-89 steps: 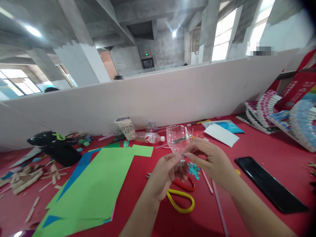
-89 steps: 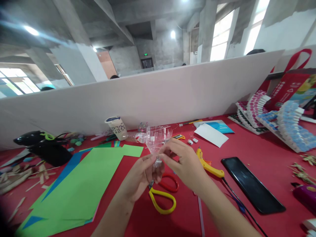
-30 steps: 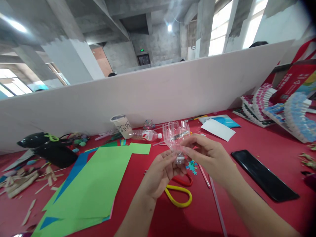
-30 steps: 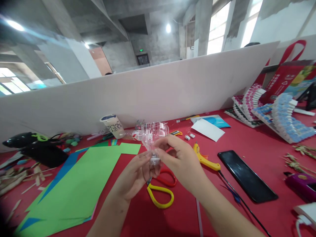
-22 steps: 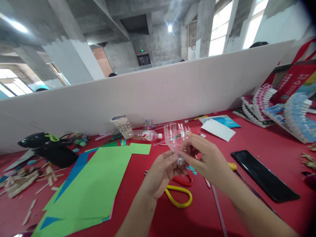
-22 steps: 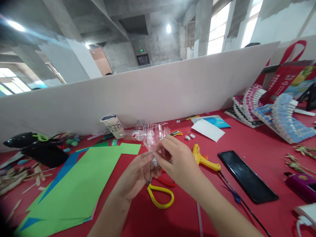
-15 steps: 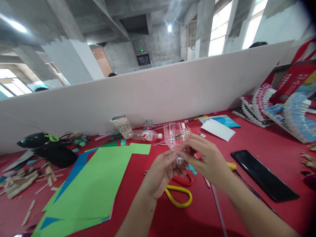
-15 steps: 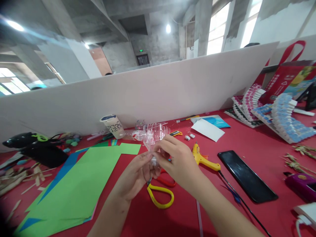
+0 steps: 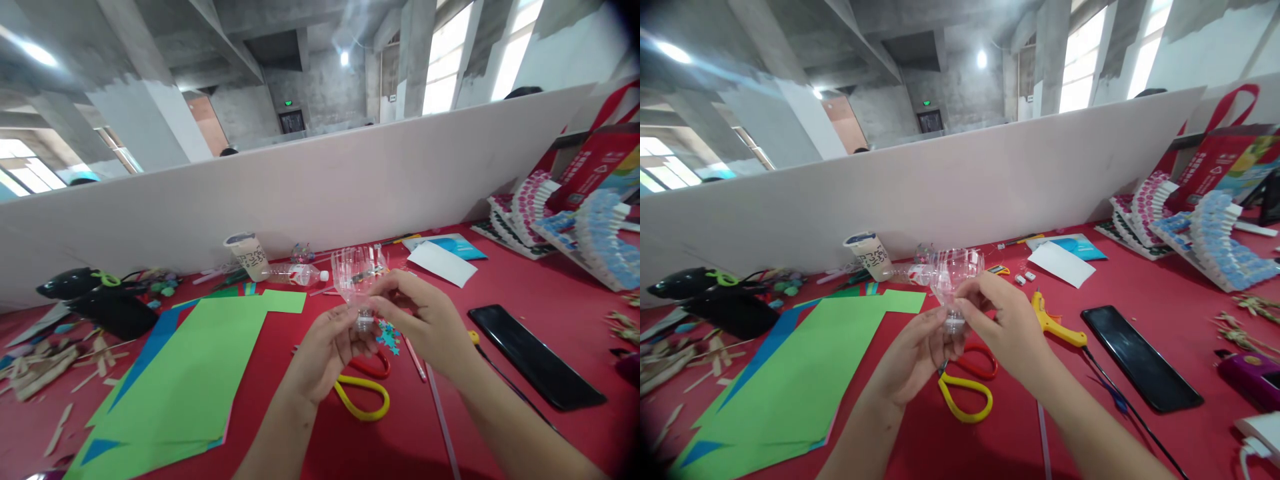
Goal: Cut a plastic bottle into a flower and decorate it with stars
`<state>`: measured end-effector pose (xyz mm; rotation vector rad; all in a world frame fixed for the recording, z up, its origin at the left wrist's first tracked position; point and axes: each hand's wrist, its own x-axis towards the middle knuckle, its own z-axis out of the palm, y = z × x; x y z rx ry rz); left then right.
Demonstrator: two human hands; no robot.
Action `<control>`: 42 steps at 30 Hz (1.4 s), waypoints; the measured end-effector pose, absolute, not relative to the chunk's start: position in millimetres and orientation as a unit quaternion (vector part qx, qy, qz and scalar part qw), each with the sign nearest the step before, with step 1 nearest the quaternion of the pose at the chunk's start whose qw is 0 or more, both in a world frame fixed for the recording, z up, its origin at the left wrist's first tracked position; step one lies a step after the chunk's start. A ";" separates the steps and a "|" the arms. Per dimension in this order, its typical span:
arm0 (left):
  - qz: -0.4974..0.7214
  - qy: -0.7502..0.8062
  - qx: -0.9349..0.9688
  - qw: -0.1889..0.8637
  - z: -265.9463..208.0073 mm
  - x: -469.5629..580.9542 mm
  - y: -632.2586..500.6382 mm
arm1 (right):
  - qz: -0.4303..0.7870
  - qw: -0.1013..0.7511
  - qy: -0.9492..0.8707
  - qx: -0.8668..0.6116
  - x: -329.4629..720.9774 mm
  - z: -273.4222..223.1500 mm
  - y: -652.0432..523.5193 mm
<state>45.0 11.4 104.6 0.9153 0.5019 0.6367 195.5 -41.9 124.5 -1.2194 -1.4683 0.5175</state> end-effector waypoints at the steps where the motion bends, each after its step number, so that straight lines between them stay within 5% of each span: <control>1: 0.297 0.234 0.428 0.821 104.5 44.4 11.5 | 0.213 0.566 -0.609 -0.514 196.0 125.3 -43.2; 42: 0.292 0.205 0.429 0.830 102.2 43.9 10.2 | 0.152 0.512 -0.665 -0.521 193.7 125.9 -42.0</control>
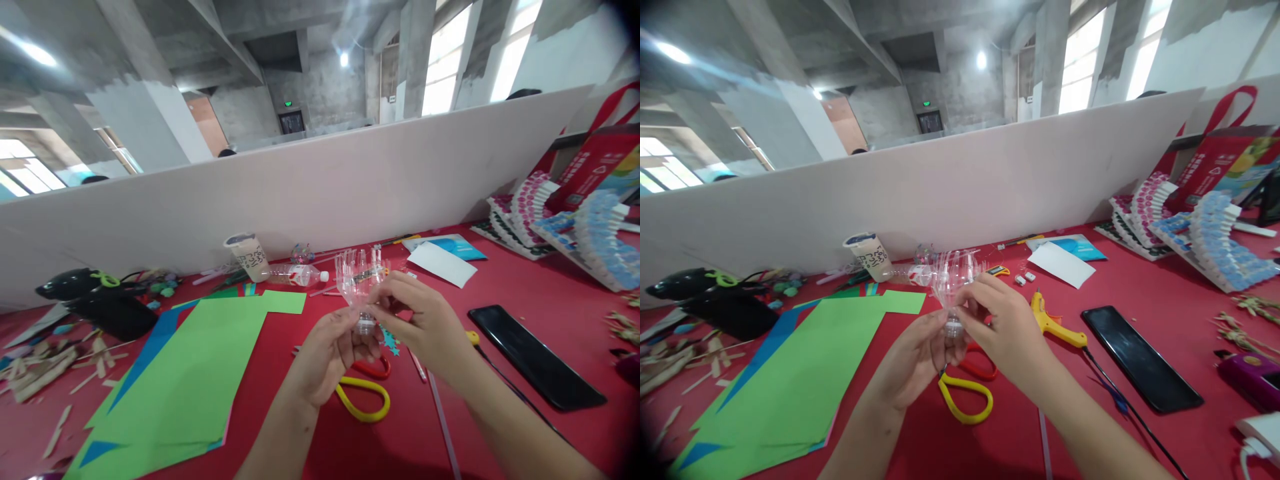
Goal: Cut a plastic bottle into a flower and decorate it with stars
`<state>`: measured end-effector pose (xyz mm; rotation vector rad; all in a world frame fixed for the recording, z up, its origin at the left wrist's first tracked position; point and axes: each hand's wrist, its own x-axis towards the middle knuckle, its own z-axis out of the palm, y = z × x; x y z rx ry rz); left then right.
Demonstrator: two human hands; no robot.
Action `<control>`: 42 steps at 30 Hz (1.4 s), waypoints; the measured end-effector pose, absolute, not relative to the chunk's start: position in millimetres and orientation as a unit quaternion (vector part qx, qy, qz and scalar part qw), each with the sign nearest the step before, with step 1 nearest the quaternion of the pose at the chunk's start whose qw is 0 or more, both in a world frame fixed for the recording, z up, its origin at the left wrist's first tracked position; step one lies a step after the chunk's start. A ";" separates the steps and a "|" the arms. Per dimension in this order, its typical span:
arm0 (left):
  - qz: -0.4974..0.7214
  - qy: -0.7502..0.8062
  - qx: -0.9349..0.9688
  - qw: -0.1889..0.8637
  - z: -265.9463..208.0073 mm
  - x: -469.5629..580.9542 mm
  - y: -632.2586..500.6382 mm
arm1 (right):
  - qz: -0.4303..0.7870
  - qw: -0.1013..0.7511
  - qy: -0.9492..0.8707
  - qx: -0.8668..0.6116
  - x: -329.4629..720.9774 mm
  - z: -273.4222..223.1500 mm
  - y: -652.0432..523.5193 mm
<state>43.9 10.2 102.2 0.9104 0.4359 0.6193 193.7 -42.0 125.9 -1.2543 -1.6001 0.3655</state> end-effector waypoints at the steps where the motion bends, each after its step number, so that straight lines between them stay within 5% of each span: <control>1: 0.290 0.208 0.429 0.830 102.0 43.9 10.5 | 0.154 0.513 -0.667 -0.518 193.7 126.1 -42.0; 25: 0.354 0.234 0.475 0.771 102.0 42.0 15.2 | 0.149 0.568 -0.625 -0.515 202.1 138.3 -59.8; 42: 0.322 0.217 0.423 0.819 101.9 43.9 9.9 | 0.137 0.523 -0.653 -0.530 193.9 129.9 -50.3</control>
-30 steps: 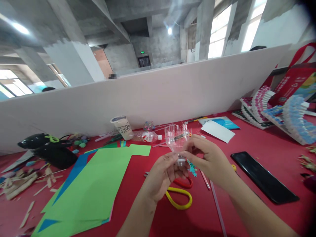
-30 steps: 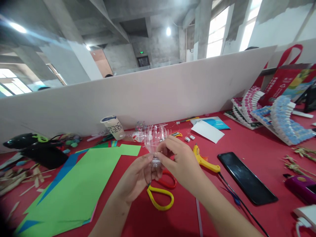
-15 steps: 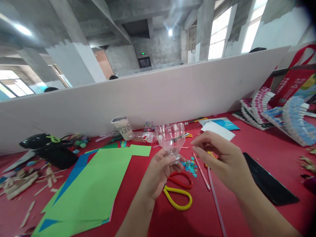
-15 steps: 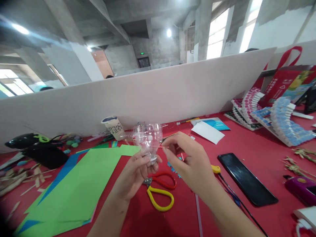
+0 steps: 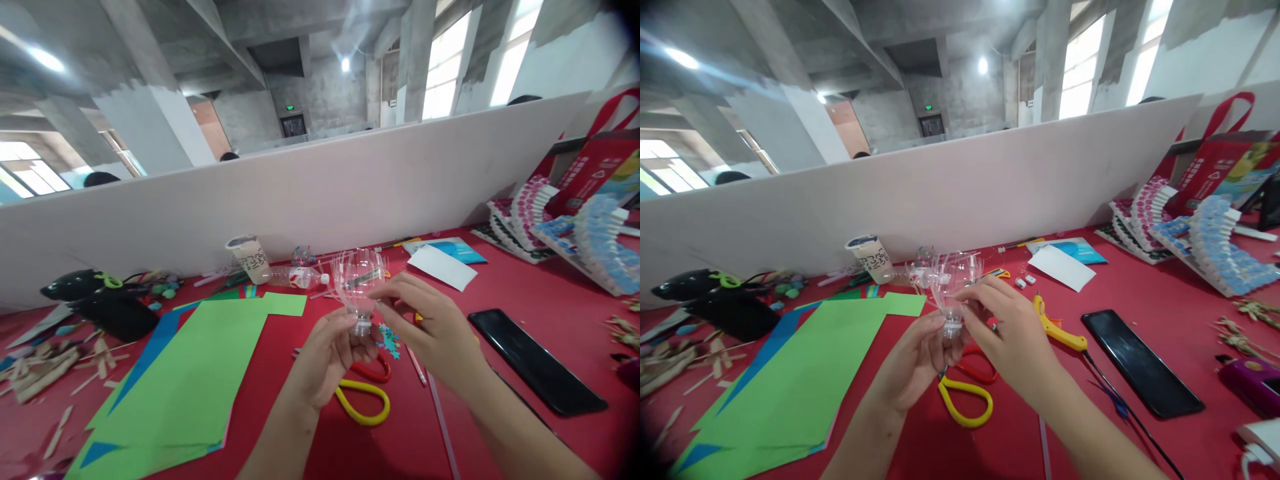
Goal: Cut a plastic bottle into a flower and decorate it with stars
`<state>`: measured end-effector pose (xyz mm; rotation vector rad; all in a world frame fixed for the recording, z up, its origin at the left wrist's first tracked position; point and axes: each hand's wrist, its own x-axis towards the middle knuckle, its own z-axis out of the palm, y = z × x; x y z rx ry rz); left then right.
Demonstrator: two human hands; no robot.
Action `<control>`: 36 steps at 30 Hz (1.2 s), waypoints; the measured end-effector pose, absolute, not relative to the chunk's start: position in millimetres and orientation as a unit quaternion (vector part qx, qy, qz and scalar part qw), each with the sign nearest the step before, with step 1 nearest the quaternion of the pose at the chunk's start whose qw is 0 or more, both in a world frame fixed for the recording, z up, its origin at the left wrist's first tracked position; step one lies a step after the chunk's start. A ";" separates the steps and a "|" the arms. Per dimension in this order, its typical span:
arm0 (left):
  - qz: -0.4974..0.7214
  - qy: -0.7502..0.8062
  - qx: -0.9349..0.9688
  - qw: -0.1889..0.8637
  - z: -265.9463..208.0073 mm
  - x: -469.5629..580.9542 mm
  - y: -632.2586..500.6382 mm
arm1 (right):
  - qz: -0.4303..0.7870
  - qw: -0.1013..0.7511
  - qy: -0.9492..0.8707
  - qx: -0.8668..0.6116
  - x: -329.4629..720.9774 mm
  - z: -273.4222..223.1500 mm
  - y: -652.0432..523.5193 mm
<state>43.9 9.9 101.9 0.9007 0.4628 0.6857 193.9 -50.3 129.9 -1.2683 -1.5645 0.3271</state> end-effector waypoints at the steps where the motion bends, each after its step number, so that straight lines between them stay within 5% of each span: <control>1: 0.323 0.217 0.422 0.819 102.1 43.9 9.9 | 0.135 0.524 -0.654 -0.529 193.3 129.4 -50.4; 36: 0.294 0.244 0.434 0.816 98.2 47.5 9.4 | 0.128 0.463 -0.644 -0.595 195.0 126.4 -48.6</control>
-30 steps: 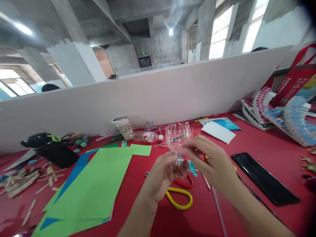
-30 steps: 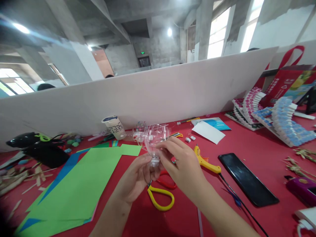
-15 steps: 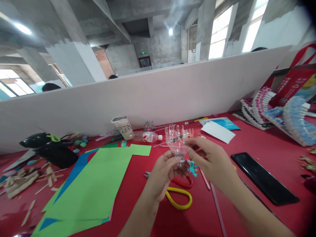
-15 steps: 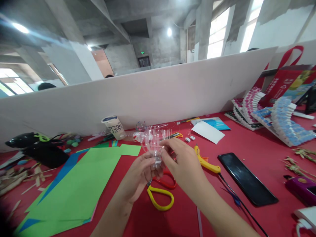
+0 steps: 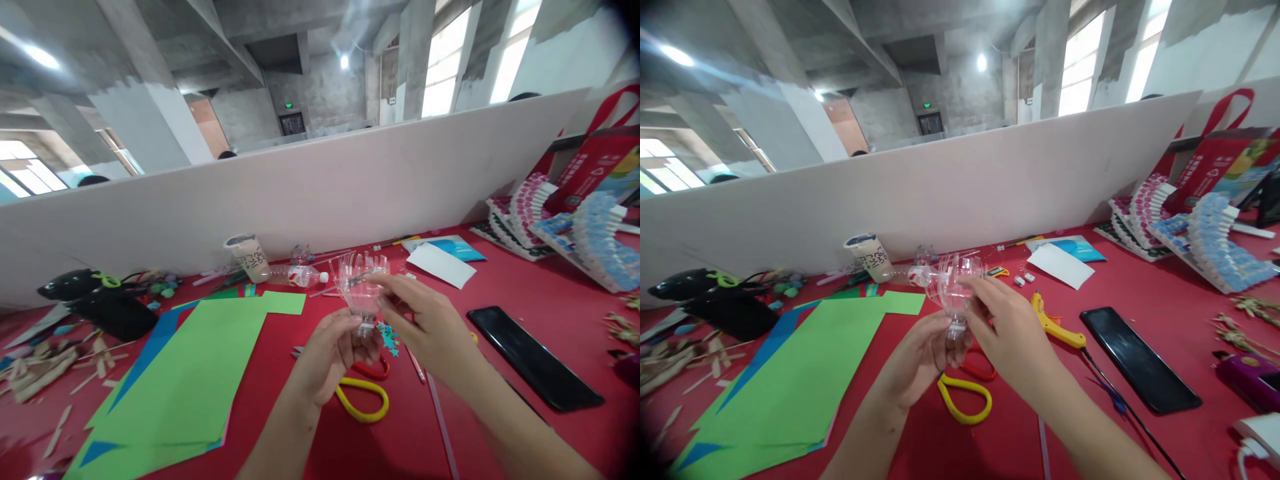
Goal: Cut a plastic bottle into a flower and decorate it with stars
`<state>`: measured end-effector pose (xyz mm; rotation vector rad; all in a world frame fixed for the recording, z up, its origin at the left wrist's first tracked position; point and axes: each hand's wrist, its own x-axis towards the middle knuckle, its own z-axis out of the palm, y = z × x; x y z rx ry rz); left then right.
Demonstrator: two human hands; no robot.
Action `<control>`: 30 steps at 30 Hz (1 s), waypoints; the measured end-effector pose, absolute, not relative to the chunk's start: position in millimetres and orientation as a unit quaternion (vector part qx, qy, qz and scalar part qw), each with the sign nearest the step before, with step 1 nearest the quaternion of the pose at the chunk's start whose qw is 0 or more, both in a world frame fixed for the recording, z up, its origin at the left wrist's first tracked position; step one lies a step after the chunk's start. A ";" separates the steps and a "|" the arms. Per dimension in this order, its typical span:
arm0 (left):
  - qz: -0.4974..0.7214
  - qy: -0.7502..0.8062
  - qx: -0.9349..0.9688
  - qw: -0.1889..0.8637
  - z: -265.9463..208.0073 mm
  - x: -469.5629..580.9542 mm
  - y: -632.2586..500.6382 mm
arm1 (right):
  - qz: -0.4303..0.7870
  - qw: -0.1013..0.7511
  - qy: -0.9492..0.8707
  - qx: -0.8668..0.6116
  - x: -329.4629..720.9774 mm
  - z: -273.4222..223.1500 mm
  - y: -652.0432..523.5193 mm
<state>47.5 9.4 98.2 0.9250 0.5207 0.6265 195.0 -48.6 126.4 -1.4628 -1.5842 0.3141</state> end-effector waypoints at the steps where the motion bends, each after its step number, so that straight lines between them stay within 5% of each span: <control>1: 0.291 0.247 0.437 0.815 98.2 47.7 9.5 | 0.127 0.456 -0.641 -0.604 195.2 126.4 -48.3; 30: 0.301 0.236 0.428 0.819 97.0 48.4 9.2 | 0.136 0.488 -0.642 -0.576 191.4 126.8 -47.2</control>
